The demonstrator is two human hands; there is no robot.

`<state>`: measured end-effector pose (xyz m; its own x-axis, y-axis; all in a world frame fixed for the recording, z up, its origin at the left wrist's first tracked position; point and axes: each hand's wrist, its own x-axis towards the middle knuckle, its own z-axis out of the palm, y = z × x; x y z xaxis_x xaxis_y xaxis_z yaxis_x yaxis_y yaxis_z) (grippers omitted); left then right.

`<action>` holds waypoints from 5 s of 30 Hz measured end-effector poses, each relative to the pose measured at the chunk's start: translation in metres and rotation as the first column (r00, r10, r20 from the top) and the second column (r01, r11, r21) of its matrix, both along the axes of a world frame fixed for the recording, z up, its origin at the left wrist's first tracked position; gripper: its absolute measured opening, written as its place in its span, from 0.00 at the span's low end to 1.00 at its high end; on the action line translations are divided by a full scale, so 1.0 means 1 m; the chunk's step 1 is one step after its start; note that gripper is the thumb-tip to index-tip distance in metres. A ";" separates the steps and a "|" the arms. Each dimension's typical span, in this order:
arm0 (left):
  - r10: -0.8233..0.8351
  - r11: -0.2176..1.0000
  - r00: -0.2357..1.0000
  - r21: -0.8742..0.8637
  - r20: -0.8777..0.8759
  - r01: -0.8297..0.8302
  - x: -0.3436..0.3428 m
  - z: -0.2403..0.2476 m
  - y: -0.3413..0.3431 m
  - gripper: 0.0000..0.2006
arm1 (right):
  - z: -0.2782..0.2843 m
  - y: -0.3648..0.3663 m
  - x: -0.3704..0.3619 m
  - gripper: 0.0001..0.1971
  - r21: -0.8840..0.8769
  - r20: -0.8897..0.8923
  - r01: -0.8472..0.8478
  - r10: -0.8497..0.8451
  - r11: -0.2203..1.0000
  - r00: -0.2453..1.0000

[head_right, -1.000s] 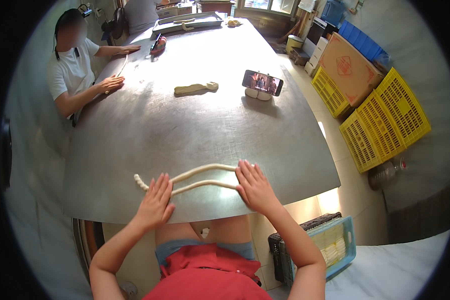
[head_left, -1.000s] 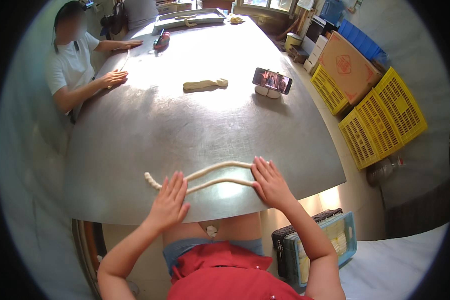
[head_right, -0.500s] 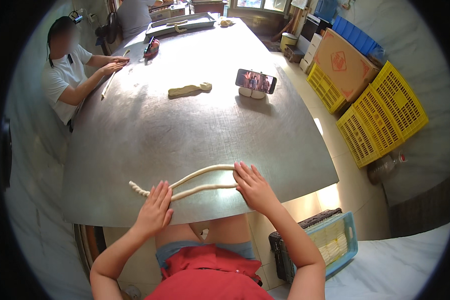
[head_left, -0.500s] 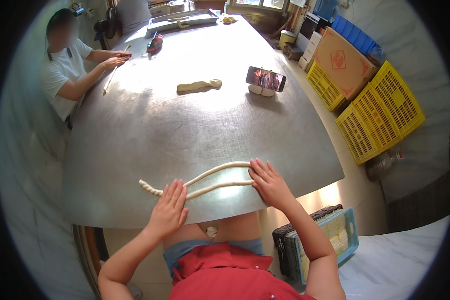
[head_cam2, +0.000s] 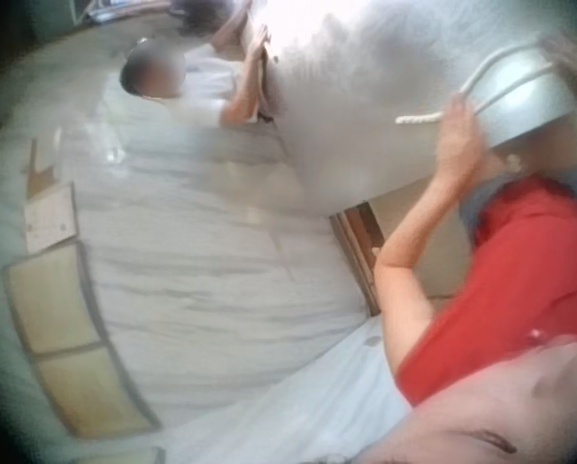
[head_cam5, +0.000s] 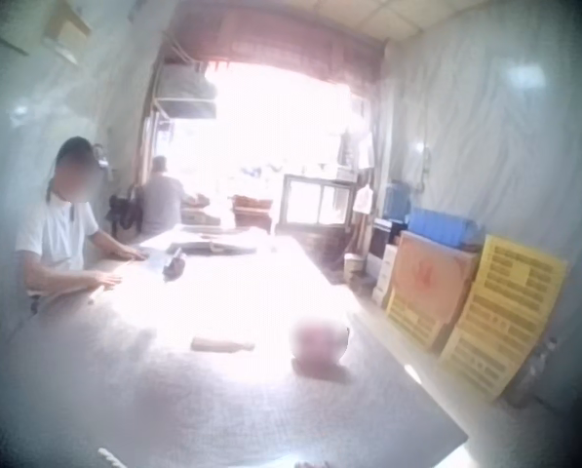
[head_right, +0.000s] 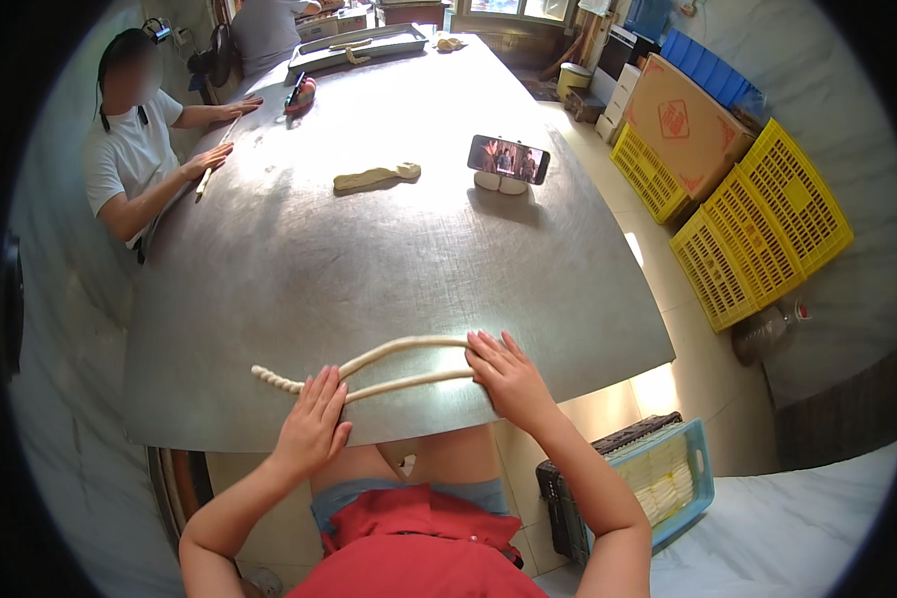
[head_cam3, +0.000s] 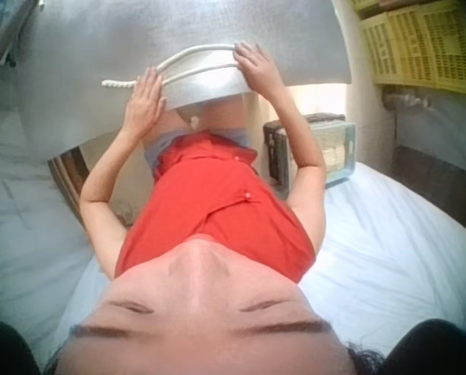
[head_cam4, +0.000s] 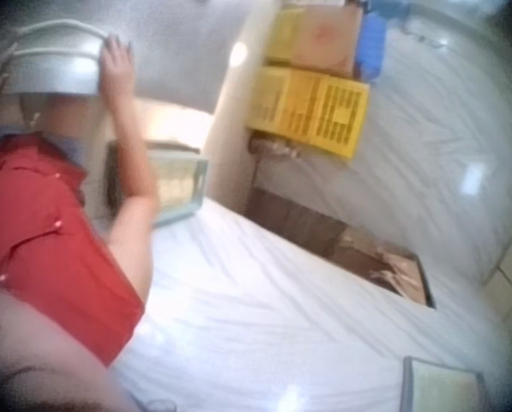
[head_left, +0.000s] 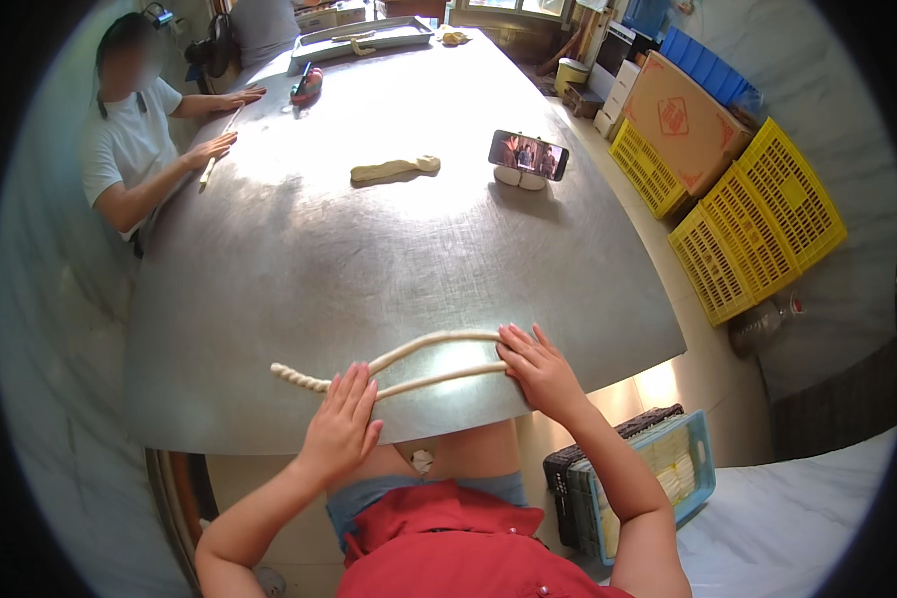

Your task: The person rolls out a long piece of dough on a metal table, twists it into a rope shape, and then organizes pieces of dough in a plastic crate before putting on a glove.

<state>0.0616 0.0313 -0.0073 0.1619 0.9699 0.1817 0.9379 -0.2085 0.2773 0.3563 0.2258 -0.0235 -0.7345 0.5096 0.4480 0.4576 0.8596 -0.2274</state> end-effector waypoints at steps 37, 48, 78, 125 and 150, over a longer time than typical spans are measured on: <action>0.295 0.929 0.951 0.205 0.097 -0.309 -0.016 -0.026 0.098 0.18 | 0.004 0.014 -0.039 0.09 -0.162 -0.040 0.149 -0.158 0.975 0.987; 0.082 0.987 0.992 0.132 0.093 -0.094 0.016 -0.009 0.011 0.18 | 0.004 -0.013 -0.006 0.15 -0.073 -0.005 -0.077 0.077 0.994 0.997; 0.024 0.993 0.988 0.112 0.155 -0.042 0.026 -0.001 0.009 0.14 | 0.002 -0.019 -0.011 0.12 -0.026 -0.089 -0.075 0.073 0.997 0.993; -0.022 0.995 0.994 0.102 0.111 0.011 0.040 0.006 0.021 0.21 | 0.016 -0.047 -0.019 0.34 -0.095 0.145 -0.113 0.126 0.989 0.981; 0.003 0.988 0.987 0.150 0.164 -0.028 0.047 -0.008 0.032 0.16 | -0.002 -0.025 -0.034 0.15 0.047 -0.057 -0.053 0.055 0.997 0.997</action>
<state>0.1090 0.0637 -0.0153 0.1031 0.9315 0.3490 0.8864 -0.2452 0.3926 0.3219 0.2007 -0.0255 -0.7327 0.4479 0.5124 0.3974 0.8928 -0.2121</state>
